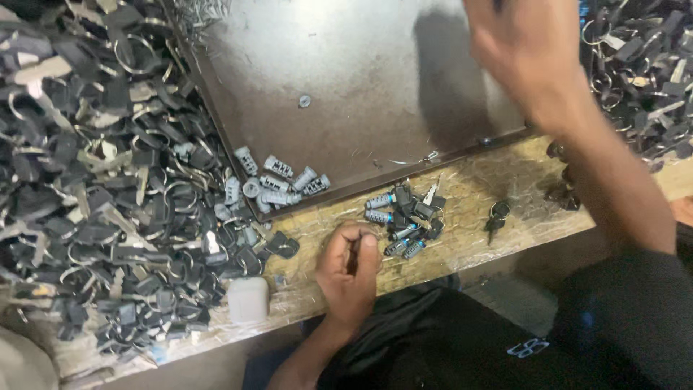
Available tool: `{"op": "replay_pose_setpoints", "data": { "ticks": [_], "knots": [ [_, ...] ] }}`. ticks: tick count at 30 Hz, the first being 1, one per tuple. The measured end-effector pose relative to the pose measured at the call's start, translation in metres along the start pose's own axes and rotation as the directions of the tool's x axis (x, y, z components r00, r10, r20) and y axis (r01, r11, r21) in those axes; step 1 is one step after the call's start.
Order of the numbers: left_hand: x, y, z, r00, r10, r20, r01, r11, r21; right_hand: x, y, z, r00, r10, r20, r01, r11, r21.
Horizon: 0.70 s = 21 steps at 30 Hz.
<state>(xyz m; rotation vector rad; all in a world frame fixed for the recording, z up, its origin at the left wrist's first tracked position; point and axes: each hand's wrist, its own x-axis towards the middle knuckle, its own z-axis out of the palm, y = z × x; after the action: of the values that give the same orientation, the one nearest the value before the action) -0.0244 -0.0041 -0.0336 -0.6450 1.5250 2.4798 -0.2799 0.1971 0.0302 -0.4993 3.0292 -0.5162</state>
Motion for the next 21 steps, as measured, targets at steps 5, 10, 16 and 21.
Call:
{"op": "replay_pose_setpoints", "data": {
  "ticks": [5, 10, 16, 21],
  "knots": [
    [-0.005, 0.008, 0.014, 0.975, -0.175, 0.137, 0.221, 0.839, -0.498, -0.122, -0.107, -0.022, 0.933, -0.355, 0.057, 0.321, 0.893, 0.316],
    [-0.016, 0.009, 0.033, 0.975, -0.166, 0.147, 0.220, 0.807, -0.548, -0.177, -0.114, 0.018, 0.880, -0.314, -0.355, 0.409, 0.882, 0.234],
    [-0.033, 0.006, 0.034, 0.991, -0.067, 0.120, 0.100, 0.948, -0.301, -0.206, -0.119, 0.029, 0.873, -0.201, -0.444, 0.339, 0.905, 0.256],
    [-0.041, 0.001, 0.029, 0.986, -0.097, 0.139, 0.144, 0.913, -0.381, -0.210, -0.118, 0.035, 0.806, -0.257, -0.534, 0.427, 0.876, 0.223]
  ]
}}
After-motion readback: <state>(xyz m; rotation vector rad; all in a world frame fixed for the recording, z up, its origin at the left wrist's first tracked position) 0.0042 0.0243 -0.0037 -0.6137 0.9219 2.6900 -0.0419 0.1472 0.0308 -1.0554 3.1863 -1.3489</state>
